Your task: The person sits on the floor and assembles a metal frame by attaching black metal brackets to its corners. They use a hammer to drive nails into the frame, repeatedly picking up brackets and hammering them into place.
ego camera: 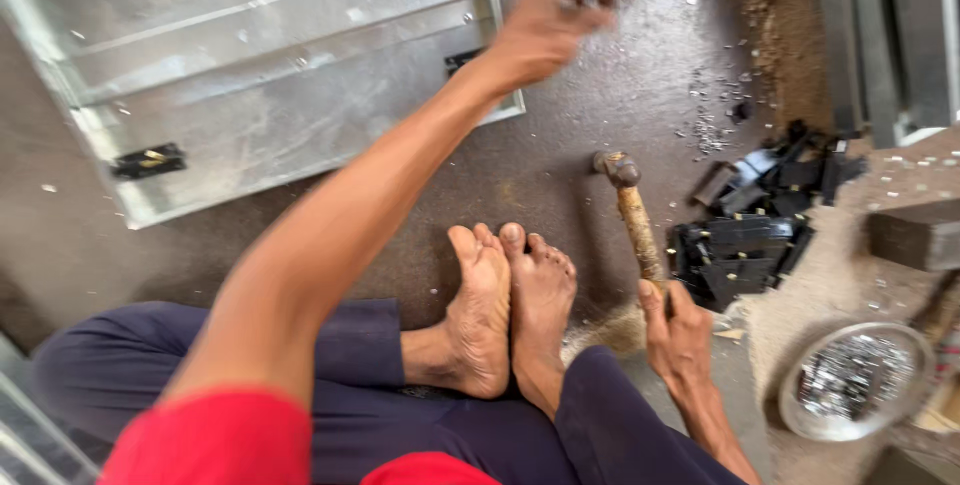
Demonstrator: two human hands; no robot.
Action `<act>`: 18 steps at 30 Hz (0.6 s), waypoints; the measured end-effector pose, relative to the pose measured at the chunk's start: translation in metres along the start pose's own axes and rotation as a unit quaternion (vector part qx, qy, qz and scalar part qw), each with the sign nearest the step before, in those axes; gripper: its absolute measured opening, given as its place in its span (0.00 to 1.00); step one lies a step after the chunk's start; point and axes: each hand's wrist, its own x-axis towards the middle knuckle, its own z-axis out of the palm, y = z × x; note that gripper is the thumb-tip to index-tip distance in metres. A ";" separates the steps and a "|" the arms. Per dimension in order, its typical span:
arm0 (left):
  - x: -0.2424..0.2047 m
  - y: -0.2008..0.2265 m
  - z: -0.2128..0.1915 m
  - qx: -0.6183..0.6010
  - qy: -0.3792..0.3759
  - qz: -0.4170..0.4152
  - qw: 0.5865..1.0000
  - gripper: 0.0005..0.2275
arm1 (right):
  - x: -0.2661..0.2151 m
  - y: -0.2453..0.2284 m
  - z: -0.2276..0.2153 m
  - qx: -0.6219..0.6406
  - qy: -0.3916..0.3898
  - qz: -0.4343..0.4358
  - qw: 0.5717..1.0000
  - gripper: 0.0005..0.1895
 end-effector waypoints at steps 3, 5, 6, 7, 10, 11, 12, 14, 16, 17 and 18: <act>-0.049 0.018 -0.062 0.024 0.105 -0.089 0.990 0.06 | 0.011 -0.017 -0.006 0.023 -0.015 0.003 1.000 0.22; -0.068 0.024 -0.076 0.081 0.140 -0.026 0.987 0.08 | 0.022 -0.027 -0.009 0.022 -0.040 0.006 0.999 0.21; -0.074 0.025 -0.074 0.114 0.135 0.019 0.984 0.08 | 0.028 -0.031 -0.011 0.023 -0.052 0.006 0.998 0.21; -0.078 0.024 -0.076 0.147 0.130 0.063 0.979 0.08 | 0.032 -0.035 -0.011 0.033 -0.060 0.000 0.998 0.22; -0.091 0.021 -0.077 0.243 0.061 -0.127 0.960 0.10 | 0.047 -0.039 -0.015 0.059 -0.078 -0.004 0.995 0.25; -0.091 0.018 -0.076 0.243 0.074 -0.087 0.963 0.10 | 0.055 -0.043 -0.016 0.066 -0.086 -0.001 0.994 0.26; -0.089 0.017 -0.075 0.245 0.085 -0.047 0.965 0.10 | 0.061 -0.051 -0.017 0.076 -0.094 0.003 0.993 0.26; -0.087 0.017 -0.076 0.253 0.094 -0.011 0.963 0.11 | 0.068 -0.071 -0.036 0.108 -0.059 -0.060 0.991 0.24; -0.091 0.021 -0.074 0.266 0.088 -0.020 0.960 0.12 | 0.075 -0.098 -0.057 0.180 0.000 -0.150 0.972 0.24; -0.091 0.020 -0.074 0.269 0.085 -0.028 0.959 0.12 | 0.078 -0.111 -0.065 0.234 0.042 -0.208 0.949 0.25; -0.092 0.018 -0.073 0.271 0.082 -0.036 0.958 0.12 | 0.078 -0.121 -0.068 0.283 0.062 -0.262 0.921 0.25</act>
